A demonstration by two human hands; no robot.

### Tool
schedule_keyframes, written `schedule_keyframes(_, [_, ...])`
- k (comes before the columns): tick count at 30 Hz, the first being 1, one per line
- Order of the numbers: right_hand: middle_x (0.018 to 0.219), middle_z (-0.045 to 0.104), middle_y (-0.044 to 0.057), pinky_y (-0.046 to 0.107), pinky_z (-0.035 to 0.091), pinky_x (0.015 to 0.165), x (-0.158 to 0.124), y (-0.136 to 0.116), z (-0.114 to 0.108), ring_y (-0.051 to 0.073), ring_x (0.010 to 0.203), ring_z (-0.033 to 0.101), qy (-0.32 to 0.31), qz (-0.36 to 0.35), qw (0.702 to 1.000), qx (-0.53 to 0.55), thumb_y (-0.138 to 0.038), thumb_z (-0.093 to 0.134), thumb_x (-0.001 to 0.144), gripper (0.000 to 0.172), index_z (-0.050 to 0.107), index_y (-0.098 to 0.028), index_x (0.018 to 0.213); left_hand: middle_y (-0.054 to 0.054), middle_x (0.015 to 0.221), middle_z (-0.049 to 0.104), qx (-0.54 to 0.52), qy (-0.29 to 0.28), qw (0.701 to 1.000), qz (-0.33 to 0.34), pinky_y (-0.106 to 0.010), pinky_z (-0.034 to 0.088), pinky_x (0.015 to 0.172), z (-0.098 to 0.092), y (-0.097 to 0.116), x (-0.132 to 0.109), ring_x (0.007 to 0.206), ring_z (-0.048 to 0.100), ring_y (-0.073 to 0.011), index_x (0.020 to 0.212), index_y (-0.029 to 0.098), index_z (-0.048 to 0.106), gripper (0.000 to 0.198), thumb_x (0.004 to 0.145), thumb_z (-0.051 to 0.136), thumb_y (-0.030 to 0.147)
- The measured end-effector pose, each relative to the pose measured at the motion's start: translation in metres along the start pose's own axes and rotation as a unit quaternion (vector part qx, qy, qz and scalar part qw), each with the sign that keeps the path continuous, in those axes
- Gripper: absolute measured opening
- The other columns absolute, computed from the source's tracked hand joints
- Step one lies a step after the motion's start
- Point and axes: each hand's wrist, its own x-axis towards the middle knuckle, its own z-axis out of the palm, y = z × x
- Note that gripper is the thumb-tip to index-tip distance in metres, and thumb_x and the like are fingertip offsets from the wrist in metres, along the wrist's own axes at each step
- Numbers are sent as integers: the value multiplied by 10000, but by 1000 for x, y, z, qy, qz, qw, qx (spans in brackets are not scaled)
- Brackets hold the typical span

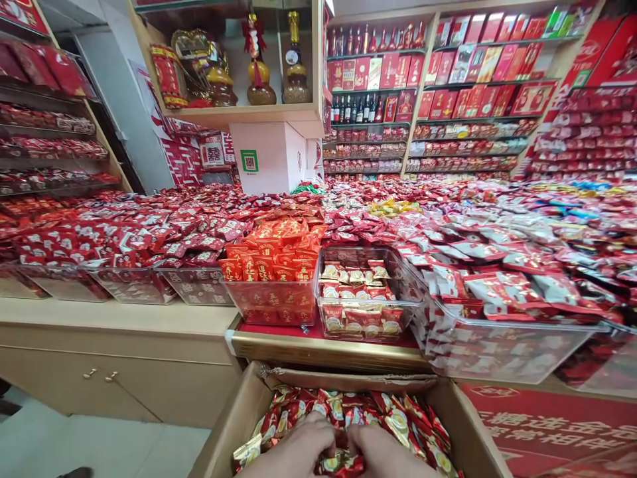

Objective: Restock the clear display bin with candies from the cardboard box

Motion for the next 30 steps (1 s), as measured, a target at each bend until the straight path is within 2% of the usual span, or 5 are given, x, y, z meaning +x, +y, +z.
schedule_keyframes(8, [626,493,-45,179,341,477,-9,3,-32,79,532,439,63,-54,941,329,-413,544,678,271,425,-184,761,45,628,525,-508,45,855,-95,-228,384,464,-14,36,10,486,496,-107,1013,238,345,372,668,476,289])
schedule_keyframes(14, [748,522,-17,194,369,479,-19,-7,-45,85,568,482,90,-59,873,475,-435,616,629,400,438,-188,889,48,557,500,-456,167,871,-80,-195,379,436,-23,57,18,432,449,-67,787,150,478,337,620,631,399])
schedule_keyframes(22, [604,538,-30,181,329,444,-21,-19,-43,94,532,525,66,-9,800,596,-475,546,681,323,422,-180,726,26,579,570,-549,182,813,-70,-200,388,472,-20,61,14,470,513,-94,658,160,486,290,608,657,390])
schedule_keyframes(26, [635,553,-12,196,344,445,-18,-18,-39,114,553,533,85,-22,833,546,-476,479,732,302,420,-190,810,26,585,568,-576,192,790,-83,-181,383,470,-23,63,11,461,504,-76,729,166,487,314,632,631,428])
schedule_keyframes(30, [833,562,42,272,413,664,-18,-13,-37,153,770,527,248,-96,914,306,-362,494,754,212,439,-196,874,37,595,545,-594,177,774,-127,-158,348,403,-26,63,8,403,463,-53,887,195,467,407,680,519,541])
